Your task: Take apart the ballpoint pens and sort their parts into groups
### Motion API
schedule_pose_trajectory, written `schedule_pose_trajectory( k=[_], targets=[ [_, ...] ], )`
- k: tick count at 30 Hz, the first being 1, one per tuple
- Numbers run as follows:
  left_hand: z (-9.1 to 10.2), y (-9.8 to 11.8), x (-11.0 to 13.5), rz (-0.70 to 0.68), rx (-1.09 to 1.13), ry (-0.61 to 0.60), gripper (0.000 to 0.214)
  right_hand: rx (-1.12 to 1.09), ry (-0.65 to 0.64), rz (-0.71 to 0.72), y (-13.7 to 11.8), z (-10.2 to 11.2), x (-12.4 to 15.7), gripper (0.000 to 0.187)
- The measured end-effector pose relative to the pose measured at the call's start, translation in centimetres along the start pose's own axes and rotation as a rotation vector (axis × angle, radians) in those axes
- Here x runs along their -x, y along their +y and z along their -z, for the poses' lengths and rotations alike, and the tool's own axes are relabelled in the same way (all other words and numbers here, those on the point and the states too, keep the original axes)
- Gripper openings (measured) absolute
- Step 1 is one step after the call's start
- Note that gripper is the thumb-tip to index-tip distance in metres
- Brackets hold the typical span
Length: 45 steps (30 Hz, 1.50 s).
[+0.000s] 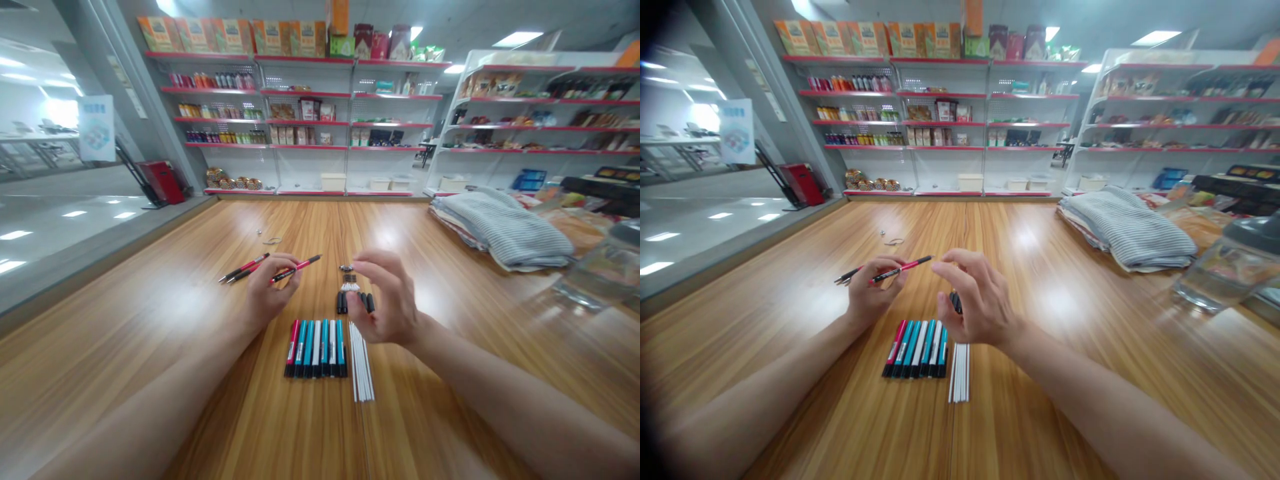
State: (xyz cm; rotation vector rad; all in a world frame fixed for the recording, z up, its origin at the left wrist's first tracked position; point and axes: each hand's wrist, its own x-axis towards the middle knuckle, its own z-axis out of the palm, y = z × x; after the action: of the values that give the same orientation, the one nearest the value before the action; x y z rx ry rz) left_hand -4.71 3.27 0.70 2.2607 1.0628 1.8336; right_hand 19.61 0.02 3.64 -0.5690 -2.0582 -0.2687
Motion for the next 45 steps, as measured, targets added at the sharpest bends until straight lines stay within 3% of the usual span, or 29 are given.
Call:
schedule_pose_trajectory(
  k=[3, 5, 8, 12, 16, 24, 30, 45],
  targets=[
    [-0.5, 1.5, 0.5, 0.137, 0.224, -0.128, 0.012, 0.047, -0.203, -0.031, 1.9, -1.2, 0.3, 0.056],
    [-0.6, 2.1, 0.7, 0.218, 0.325, -0.229, 0.011, 0.076, -0.263, -0.113, 2.7, -1.8, 0.6, 0.043],
    [-0.7, 1.9, 0.6, 0.321, 0.344, -0.283, 0.015, 0.079, -0.288, -0.152, 3.2, -2.2, 1.0, 0.021],
    [-0.9, 1.0, 0.5, 0.376, 0.200, -0.234, 0.023, 0.082, -0.258, -0.179, 3.1, -2.2, 1.2, 0.020],
    [-1.0, 0.7, 0.5, 0.319, 0.046, -0.186, 0.023, 0.094, -0.222, -0.218, 3.3, -2.2, 1.4, 0.022],
    [-0.6, 0.9, 0.5, 0.150, -0.154, -0.263, 0.021, 0.077, -0.239, -0.241, 3.5, -2.3, 1.7, 0.024],
    [-0.3, 0.8, 0.5, 0.136, -0.178, -0.357, 0.023, 0.094, -0.259, -0.254, 3.4, -2.4, 1.6, 0.025],
    [-0.4, -0.6, 0.8, 0.147, -0.168, -0.276, 0.011, 0.100, -0.237, -0.305, 3.2, -2.8, 1.8, 0.014]
  ],
)
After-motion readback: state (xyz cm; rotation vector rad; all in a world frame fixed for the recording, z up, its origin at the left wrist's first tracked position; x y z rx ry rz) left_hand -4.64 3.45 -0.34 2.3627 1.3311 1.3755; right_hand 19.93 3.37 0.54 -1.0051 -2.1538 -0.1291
